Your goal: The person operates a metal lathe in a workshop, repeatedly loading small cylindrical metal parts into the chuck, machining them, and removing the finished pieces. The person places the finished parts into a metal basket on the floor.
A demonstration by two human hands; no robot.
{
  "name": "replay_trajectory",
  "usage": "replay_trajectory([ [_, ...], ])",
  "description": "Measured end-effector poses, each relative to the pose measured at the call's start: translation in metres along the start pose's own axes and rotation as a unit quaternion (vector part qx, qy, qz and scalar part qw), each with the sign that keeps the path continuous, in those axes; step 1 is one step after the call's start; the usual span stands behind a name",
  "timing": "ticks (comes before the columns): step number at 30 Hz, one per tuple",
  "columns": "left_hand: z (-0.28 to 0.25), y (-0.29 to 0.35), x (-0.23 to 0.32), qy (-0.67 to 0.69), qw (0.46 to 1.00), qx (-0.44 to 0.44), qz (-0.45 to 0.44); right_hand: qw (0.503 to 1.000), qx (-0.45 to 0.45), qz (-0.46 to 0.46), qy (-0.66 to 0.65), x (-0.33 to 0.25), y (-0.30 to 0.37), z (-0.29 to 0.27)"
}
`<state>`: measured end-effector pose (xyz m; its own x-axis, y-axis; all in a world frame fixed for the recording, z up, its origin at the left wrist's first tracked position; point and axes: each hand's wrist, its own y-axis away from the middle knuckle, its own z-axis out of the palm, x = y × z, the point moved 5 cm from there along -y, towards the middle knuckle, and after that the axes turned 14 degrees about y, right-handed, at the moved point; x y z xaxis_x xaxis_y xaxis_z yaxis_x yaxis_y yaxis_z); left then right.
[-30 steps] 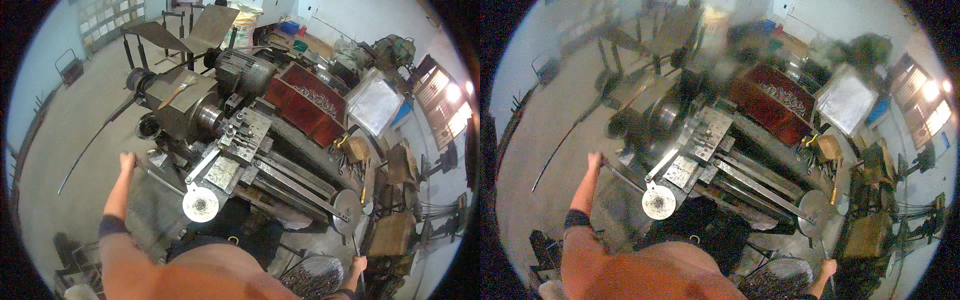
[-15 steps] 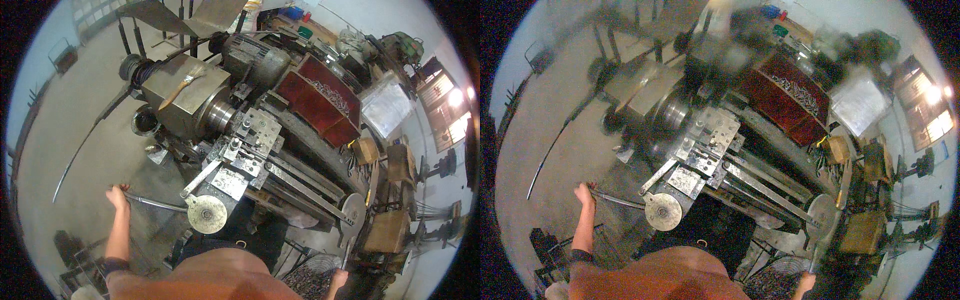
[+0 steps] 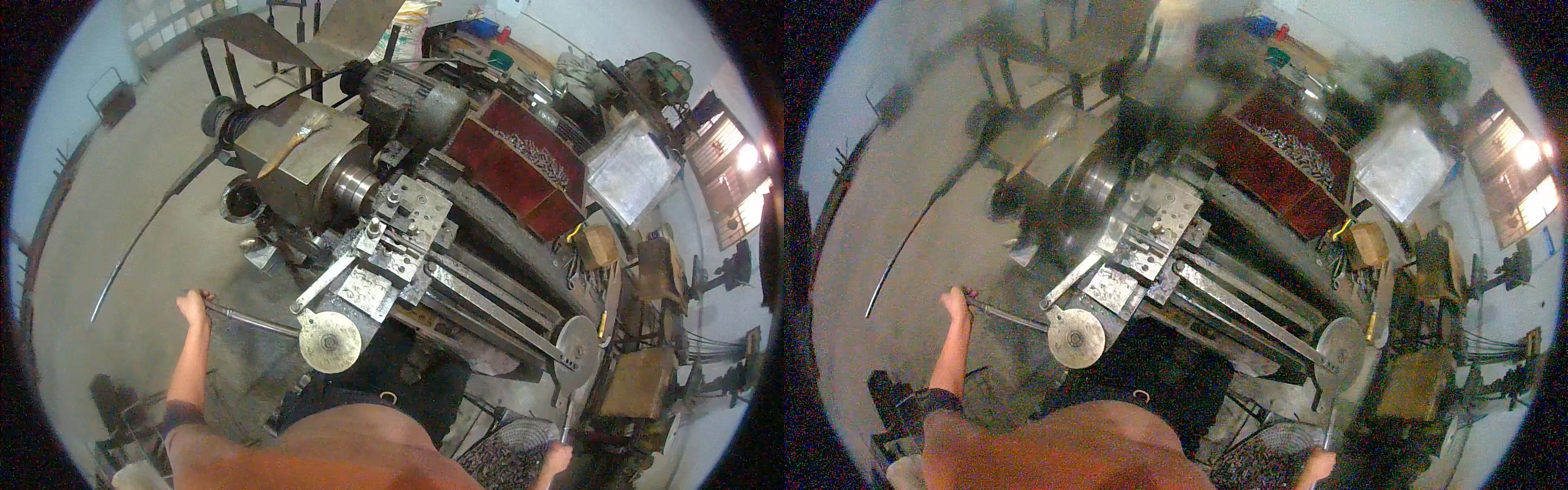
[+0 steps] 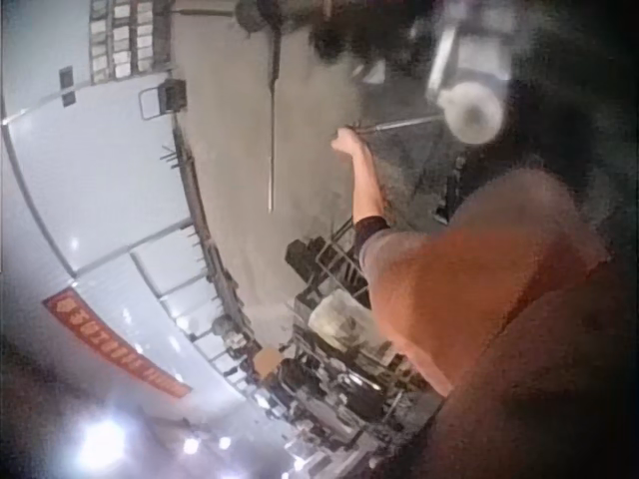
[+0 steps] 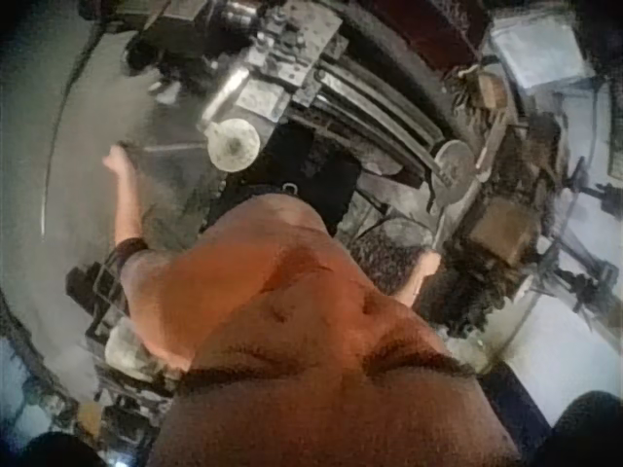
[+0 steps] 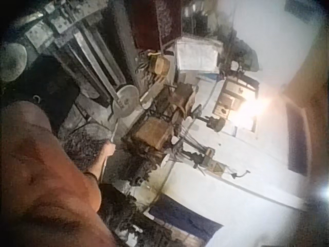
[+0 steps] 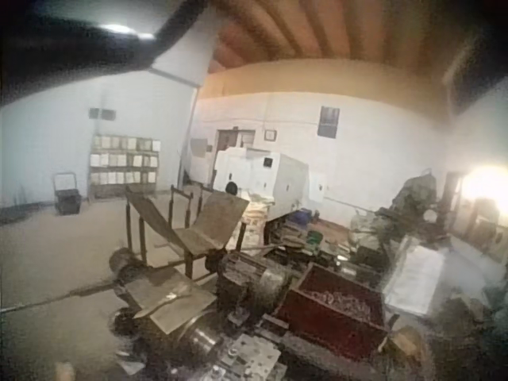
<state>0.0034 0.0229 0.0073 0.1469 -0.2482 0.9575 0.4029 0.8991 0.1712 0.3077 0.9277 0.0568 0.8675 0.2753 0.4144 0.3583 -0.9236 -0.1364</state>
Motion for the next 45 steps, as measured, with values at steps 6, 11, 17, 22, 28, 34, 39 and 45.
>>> replay_trajectory([
  [6, -0.032, -0.03, -0.017, -0.179, 0.982, -0.043, -0.049, 0.991, 0.103, -0.073, 0.039, 0.031, -0.129, 0.065],
  [11, -0.029, -0.047, 0.044, -0.466, 0.869, -0.127, 0.107, 0.968, 0.204, -0.036, 0.138, -0.008, -0.169, 0.027],
  [17, 0.068, -0.074, 0.007, -0.566, 0.761, -0.281, 0.143, 0.976, 0.177, 0.0, 0.125, -0.026, -0.133, 0.038],
  [22, 0.159, -0.053, -0.057, -0.634, 0.597, -0.404, 0.282, 0.957, 0.162, -0.142, -0.194, -0.046, -0.036, 0.039],
  [28, 0.187, -0.061, -0.115, -0.658, 0.543, -0.452, 0.262, 0.963, 0.012, -0.101, -0.25, -0.069, 0.02, 0.009],
  [34, 0.18, -0.048, -0.145, -0.566, 0.746, -0.327, 0.131, 0.933, 0.015, -0.132, -0.334, -0.098, 0.028, -0.078],
  [39, 0.158, -0.066, -0.139, -0.616, 0.542, -0.475, 0.319, 0.918, 0.05, -0.184, -0.347, -0.127, 0.012, -0.148],
  [45, 0.169, -0.058, -0.117, -0.643, 0.526, -0.484, 0.273, 0.821, 0.124, -0.37, -0.418, -0.236, 0.017, -0.284],
])
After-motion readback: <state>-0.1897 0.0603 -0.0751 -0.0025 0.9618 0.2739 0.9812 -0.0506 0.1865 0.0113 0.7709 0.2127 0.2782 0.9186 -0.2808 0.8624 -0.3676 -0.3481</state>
